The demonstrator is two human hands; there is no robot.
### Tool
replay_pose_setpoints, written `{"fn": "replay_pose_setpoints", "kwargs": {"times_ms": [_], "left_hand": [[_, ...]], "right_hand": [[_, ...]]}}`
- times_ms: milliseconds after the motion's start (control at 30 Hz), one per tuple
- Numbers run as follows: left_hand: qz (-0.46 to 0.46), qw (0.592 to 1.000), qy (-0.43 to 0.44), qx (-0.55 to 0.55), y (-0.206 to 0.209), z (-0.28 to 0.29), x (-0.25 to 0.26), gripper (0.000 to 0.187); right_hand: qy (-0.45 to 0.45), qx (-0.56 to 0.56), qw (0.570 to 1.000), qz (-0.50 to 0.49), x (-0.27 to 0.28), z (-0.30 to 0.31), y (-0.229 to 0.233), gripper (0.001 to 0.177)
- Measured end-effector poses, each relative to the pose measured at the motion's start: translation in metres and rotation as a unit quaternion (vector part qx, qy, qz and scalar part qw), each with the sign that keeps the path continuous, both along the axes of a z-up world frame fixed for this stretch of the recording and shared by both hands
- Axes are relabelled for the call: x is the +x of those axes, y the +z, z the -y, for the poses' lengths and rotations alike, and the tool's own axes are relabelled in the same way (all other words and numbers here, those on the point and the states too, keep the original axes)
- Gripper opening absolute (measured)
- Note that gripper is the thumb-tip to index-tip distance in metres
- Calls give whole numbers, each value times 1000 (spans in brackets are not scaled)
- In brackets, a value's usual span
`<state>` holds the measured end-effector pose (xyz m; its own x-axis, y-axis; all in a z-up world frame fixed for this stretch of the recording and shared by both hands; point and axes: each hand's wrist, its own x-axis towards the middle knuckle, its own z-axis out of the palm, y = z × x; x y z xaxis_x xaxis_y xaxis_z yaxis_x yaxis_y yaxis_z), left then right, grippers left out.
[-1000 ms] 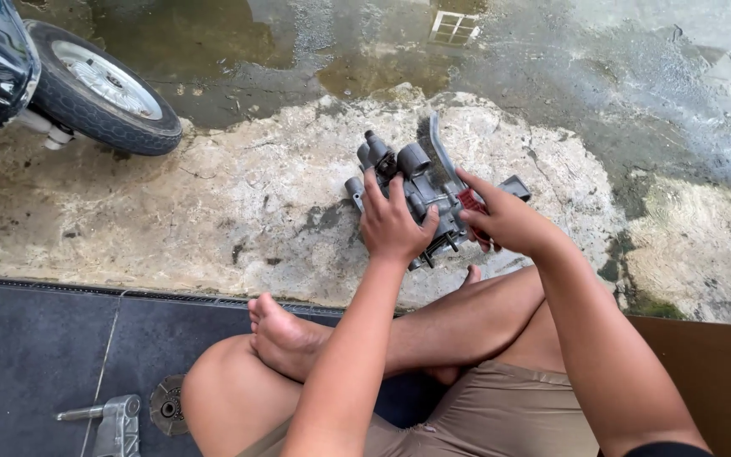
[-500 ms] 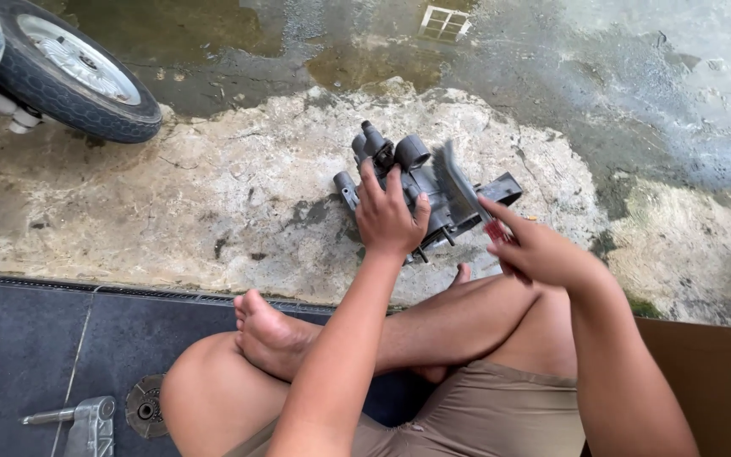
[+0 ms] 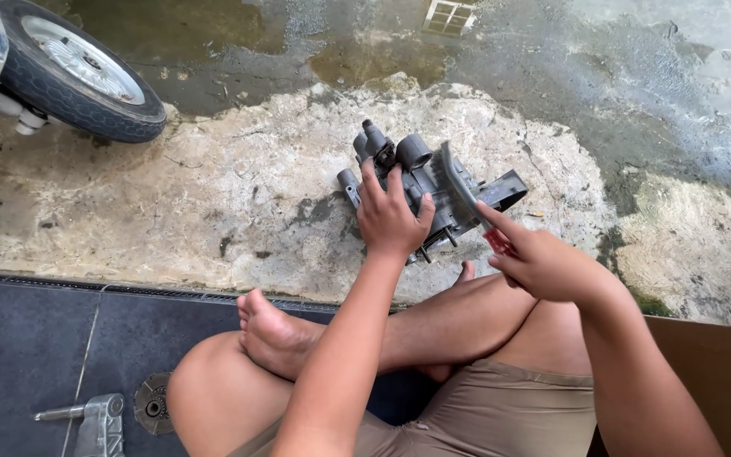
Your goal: The person sits on a tiled floor and scrubs a dark mechanical part with a wire brush. They hold the part steady with one hand while scrubbing various surfaces with the other, occasionally repositioning the object to access different areas.
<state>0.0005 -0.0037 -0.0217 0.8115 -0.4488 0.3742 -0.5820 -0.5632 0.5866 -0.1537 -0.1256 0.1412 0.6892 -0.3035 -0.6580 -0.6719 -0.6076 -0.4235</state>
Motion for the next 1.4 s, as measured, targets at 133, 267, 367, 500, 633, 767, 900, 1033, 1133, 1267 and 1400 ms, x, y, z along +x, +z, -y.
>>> {"fn": "replay_pose_setpoints", "kwargs": {"times_ms": [133, 267, 367, 500, 633, 767, 900, 1033, 1133, 1267, 1400], "left_hand": [[-3, 1000, -4, -2, 4, 1, 2, 63], [-1, 1000, -3, -2, 4, 1, 1, 63], [6, 1000, 1, -3, 3, 1, -2, 63], [7, 1000, 9, 3, 2, 2, 1, 63], [4, 1000, 8, -6, 3, 3, 2, 64], [-1, 1000, 1, 1, 2, 0, -5, 64], [-23, 999, -7, 22, 2, 1, 0, 68], [-6, 1000, -4, -2, 7, -1, 0, 62], [-11, 1000, -2, 13, 6, 1, 1, 63], [-8, 1000, -1, 6, 6, 0, 2, 63], [-5, 1000, -2, -4, 11, -3, 2, 60]], "right_hand": [[-34, 18, 999, 1, -9, 6, 1, 69], [-5, 52, 997, 53, 26, 27, -9, 65], [-33, 145, 980, 130, 58, 48, -48, 63], [-64, 230, 955, 174, 72, 59, -65, 66], [-32, 153, 979, 128, 23, 44, -41, 66], [-53, 117, 991, 33, -22, 23, -4, 72], [-80, 73, 994, -35, -9, 20, 11, 77], [22, 23, 997, 72, 35, 30, -16, 69], [-9, 48, 992, 116, 70, 39, -47, 65], [-42, 98, 984, 140, 63, 39, -54, 65], [-43, 88, 990, 101, 7, 29, -44, 66]]}}
